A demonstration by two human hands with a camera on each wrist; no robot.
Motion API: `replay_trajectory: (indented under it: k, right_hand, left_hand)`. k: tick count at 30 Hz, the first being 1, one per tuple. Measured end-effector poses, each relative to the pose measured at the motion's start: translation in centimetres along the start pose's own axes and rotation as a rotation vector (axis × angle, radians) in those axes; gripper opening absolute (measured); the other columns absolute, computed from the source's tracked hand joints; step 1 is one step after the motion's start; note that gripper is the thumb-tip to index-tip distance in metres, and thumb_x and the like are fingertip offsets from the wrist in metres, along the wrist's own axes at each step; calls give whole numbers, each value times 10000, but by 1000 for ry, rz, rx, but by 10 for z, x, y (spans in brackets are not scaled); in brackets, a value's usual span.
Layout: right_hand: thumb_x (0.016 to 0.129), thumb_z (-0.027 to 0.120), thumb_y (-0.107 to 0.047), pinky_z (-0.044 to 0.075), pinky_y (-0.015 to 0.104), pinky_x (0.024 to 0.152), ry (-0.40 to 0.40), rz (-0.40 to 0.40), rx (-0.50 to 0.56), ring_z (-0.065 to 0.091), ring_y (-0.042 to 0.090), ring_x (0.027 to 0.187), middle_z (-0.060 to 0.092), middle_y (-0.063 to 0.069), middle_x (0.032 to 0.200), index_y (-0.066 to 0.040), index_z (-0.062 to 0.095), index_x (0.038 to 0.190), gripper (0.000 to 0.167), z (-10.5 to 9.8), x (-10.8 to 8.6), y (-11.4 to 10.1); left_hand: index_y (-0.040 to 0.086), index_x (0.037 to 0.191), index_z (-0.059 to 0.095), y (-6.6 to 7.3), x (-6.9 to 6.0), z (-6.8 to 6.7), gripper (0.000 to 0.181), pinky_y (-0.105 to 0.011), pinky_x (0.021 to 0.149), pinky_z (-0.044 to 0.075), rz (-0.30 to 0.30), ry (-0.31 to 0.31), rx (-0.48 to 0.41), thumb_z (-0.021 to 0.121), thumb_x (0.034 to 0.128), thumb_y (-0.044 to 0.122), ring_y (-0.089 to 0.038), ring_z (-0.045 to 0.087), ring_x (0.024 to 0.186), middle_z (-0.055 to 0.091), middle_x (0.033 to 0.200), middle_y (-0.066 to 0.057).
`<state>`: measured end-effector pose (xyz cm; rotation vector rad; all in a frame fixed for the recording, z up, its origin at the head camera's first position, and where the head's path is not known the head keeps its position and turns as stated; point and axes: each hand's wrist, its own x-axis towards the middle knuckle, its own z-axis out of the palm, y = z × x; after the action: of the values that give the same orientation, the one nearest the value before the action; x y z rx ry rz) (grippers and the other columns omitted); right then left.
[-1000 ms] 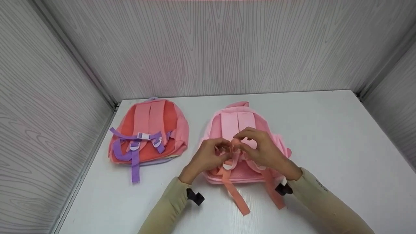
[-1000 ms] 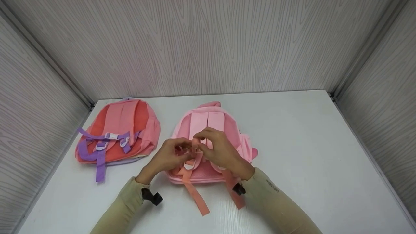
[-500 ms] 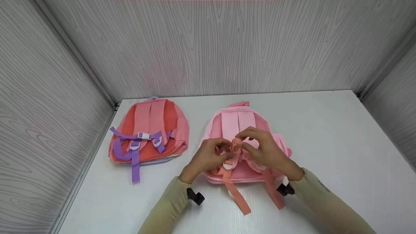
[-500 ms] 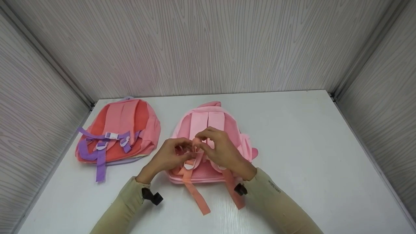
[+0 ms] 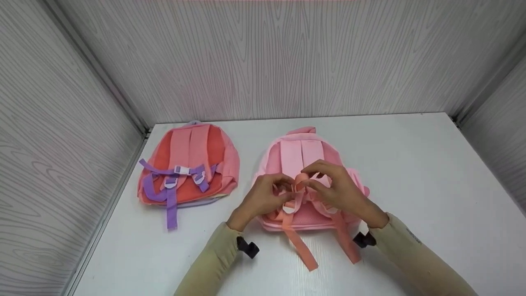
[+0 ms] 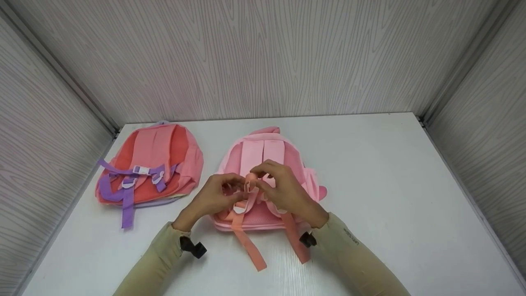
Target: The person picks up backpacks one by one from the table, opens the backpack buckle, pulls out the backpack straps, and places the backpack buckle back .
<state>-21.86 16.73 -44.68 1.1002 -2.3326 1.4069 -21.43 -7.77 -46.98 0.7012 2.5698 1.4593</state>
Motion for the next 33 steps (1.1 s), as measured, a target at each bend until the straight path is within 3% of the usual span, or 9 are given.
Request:
replay_trajectory:
  k: [33]
  right_hand:
    - [972,740,0,546,222,843,8,41,91,684,211,927,738,54,1106,-29,698,1166,200,-5,-6,3]
  left_hand:
    - [133,1186,785,1,1,3,249,-289,790,517,-25,12,-10,821,956,223,-111,636,856,773,990,39]
